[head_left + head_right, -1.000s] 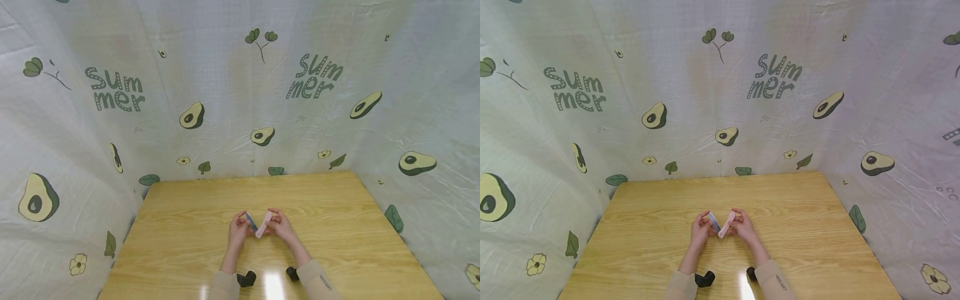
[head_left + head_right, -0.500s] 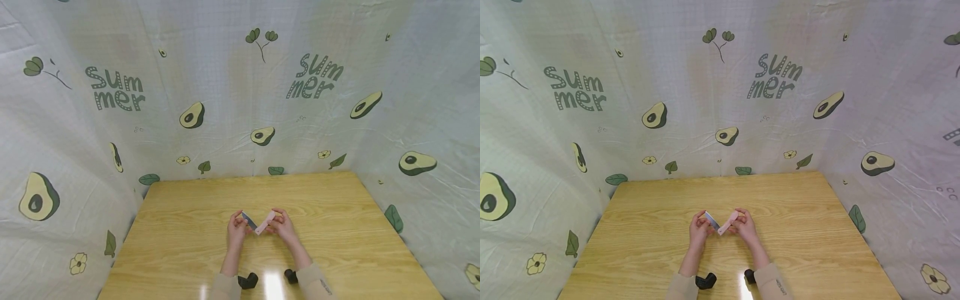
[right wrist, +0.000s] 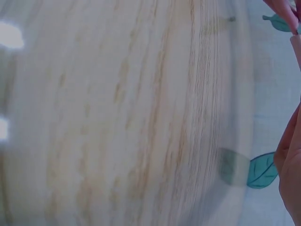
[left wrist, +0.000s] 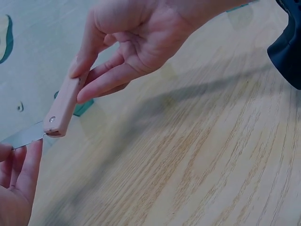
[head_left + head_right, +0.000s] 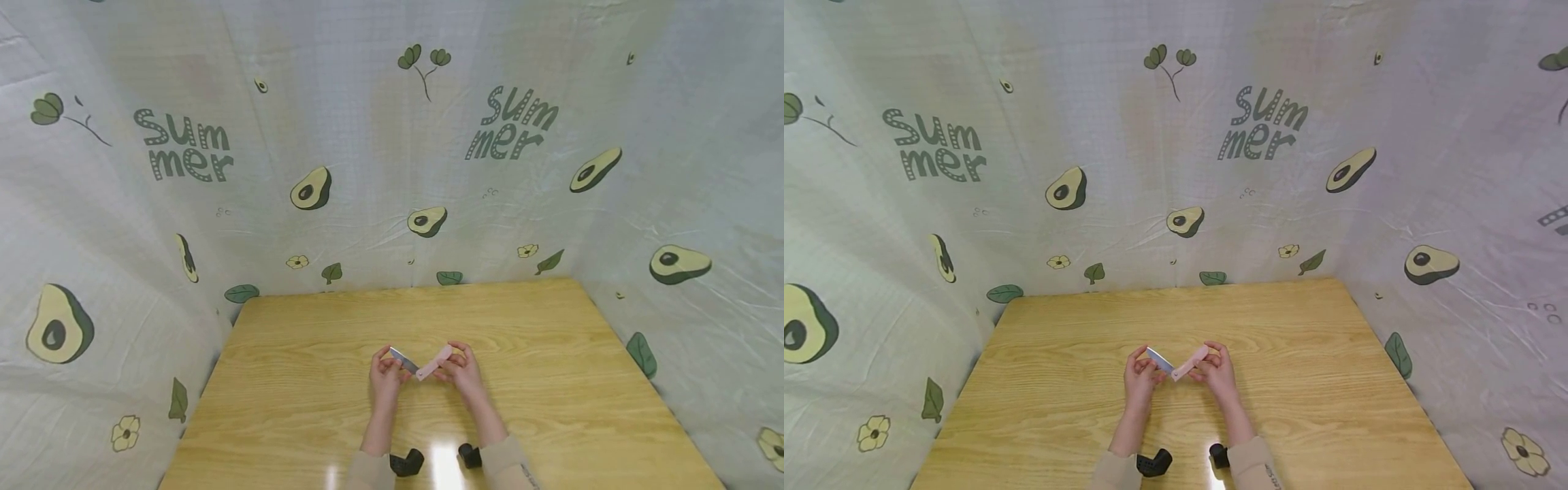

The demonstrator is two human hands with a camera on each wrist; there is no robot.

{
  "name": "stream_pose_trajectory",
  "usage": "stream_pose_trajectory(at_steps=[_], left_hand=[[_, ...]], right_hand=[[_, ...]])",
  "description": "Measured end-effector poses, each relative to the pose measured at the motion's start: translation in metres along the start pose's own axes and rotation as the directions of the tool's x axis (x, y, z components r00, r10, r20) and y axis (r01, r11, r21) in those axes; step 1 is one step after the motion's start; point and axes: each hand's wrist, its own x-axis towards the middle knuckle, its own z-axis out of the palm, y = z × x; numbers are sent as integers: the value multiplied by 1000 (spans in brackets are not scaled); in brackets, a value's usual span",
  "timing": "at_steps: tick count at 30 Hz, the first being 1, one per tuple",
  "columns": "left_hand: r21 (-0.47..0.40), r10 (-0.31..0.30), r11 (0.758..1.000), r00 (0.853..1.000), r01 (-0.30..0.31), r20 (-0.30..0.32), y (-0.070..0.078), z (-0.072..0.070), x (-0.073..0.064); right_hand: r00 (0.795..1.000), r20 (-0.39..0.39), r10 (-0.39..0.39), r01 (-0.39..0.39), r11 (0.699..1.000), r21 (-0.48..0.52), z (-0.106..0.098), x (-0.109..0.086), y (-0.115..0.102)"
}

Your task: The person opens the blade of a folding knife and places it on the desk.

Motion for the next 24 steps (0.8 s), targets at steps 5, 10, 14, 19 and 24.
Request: stream_pose_trajectory(at_steps=[5, 10, 14, 19, 24], left_hand=[[-87, -7, 996, 998, 1, -68, -7, 3, 0], [-128, -6, 992, 991, -11, -131, -12, 5, -6], [-146, 5, 989, 986, -29, -165, -16, 6, -12], [-193, -6, 981, 978, -36, -211, -23, 8, -15], [-226, -25, 974, 970, -32, -243, -28, 10, -15]], right_hand=[[1000, -12, -23, 24, 999, 35, 0, 0, 4], [999, -41, -31, 33, 998, 55, 3, -4, 8], [997, -81, -14, 21, 996, 84, 3, -7, 13], [992, -128, -4, 18, 994, 107, 5, -9, 20], [985, -171, -9, 37, 987, 159, 7, -10, 24]])
